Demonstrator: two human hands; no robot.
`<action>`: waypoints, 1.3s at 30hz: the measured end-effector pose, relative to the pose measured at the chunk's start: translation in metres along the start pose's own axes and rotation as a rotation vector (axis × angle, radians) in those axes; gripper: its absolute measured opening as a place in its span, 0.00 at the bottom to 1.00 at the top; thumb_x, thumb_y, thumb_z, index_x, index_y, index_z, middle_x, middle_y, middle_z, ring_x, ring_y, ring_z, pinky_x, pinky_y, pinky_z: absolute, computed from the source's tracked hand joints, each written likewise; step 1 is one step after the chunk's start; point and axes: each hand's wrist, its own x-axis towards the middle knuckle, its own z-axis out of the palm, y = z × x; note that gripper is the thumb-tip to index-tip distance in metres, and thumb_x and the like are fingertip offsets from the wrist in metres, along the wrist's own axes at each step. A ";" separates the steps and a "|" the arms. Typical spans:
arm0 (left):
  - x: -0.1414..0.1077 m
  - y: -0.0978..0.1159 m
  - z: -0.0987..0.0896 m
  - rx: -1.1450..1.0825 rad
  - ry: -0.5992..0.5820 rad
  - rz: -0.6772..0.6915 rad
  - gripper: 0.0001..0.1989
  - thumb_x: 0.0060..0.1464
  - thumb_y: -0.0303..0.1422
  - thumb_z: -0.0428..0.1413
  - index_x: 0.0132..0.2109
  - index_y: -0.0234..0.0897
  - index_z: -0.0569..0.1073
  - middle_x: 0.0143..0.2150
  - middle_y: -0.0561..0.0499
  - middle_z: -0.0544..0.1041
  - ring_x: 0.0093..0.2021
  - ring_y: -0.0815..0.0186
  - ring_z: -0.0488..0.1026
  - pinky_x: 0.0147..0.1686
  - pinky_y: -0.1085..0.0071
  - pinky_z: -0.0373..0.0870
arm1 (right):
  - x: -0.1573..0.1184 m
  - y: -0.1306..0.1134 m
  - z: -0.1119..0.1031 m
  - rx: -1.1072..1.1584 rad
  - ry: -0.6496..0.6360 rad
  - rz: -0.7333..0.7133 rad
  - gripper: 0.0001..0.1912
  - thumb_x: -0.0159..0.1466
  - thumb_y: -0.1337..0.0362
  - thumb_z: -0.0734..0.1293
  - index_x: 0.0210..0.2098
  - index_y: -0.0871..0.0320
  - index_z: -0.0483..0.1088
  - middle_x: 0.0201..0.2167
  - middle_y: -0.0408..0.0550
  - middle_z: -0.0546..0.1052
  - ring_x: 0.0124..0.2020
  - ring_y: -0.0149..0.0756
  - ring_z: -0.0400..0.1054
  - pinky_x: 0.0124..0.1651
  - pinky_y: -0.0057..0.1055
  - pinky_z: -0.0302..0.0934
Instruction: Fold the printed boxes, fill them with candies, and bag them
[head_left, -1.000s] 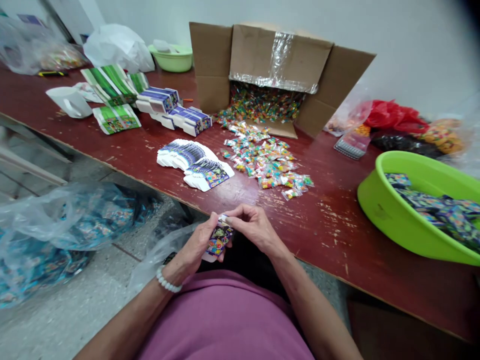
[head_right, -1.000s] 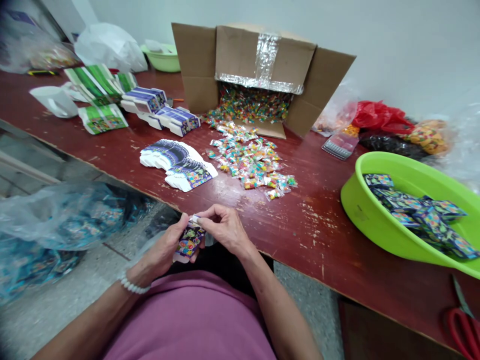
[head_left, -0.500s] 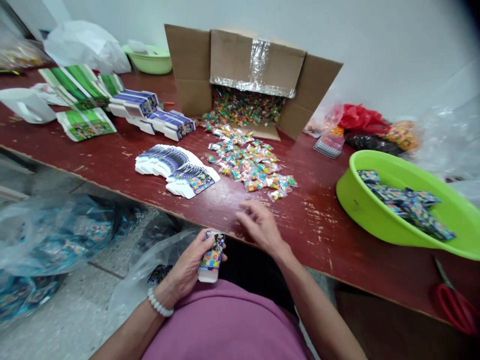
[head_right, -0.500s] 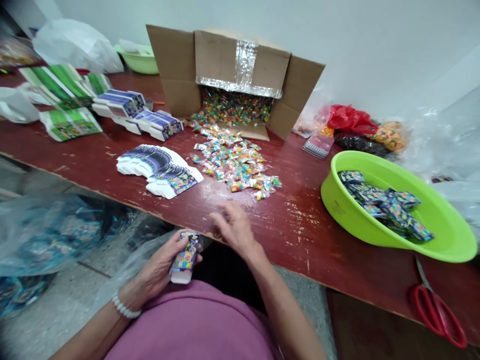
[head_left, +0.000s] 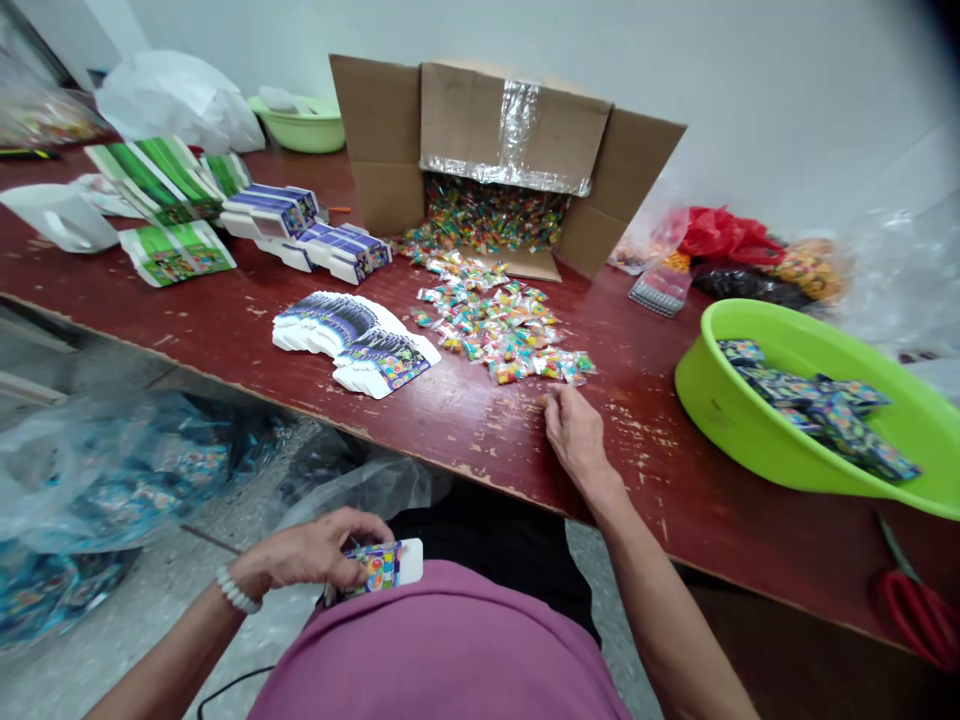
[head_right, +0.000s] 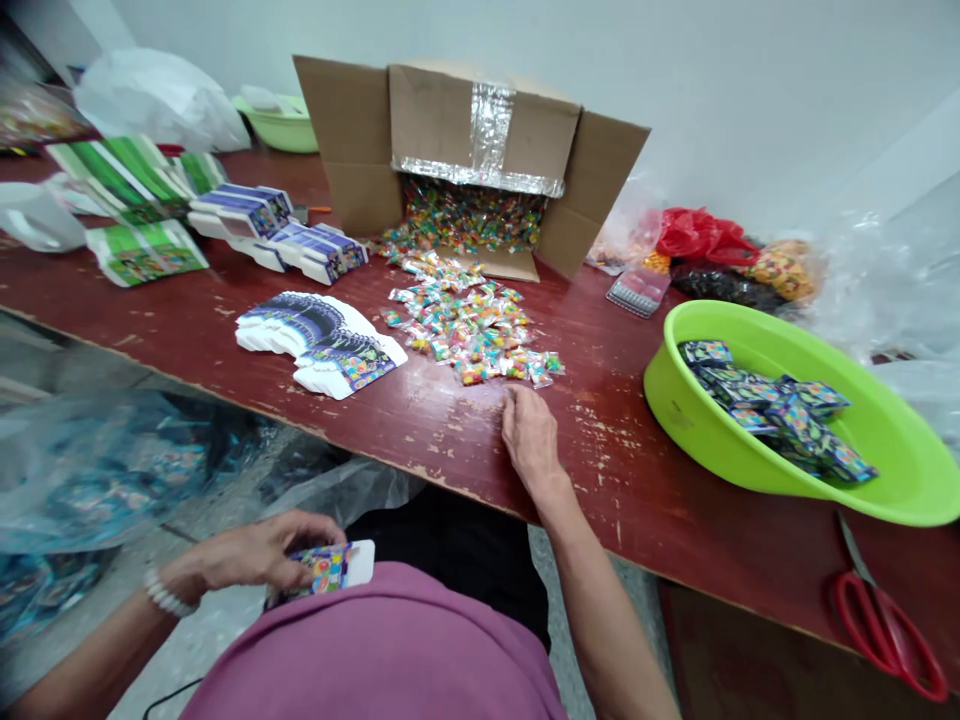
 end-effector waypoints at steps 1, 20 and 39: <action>-0.001 0.003 0.001 -0.005 -0.031 -0.015 0.16 0.43 0.30 0.62 0.43 0.40 0.78 0.34 0.54 0.74 0.33 0.64 0.69 0.29 0.75 0.62 | -0.001 -0.007 -0.004 0.138 0.003 0.061 0.14 0.67 0.62 0.60 0.44 0.60 0.74 0.41 0.58 0.79 0.42 0.46 0.71 0.48 0.42 0.64; 0.023 0.069 0.069 -0.550 0.190 0.407 0.26 0.50 0.25 0.54 0.58 0.42 0.69 0.41 0.50 0.74 0.32 0.67 0.70 0.30 0.72 0.73 | -0.055 -0.107 -0.007 0.796 -0.413 0.171 0.06 0.61 0.60 0.72 0.33 0.55 0.79 0.29 0.46 0.80 0.29 0.36 0.71 0.33 0.31 0.64; 0.027 0.068 0.075 -0.464 0.209 0.398 0.30 0.48 0.25 0.52 0.61 0.41 0.66 0.39 0.52 0.72 0.33 0.68 0.68 0.29 0.73 0.72 | -0.059 -0.120 -0.009 0.444 -0.227 -0.150 0.06 0.65 0.66 0.68 0.32 0.56 0.77 0.28 0.45 0.80 0.29 0.34 0.72 0.35 0.28 0.63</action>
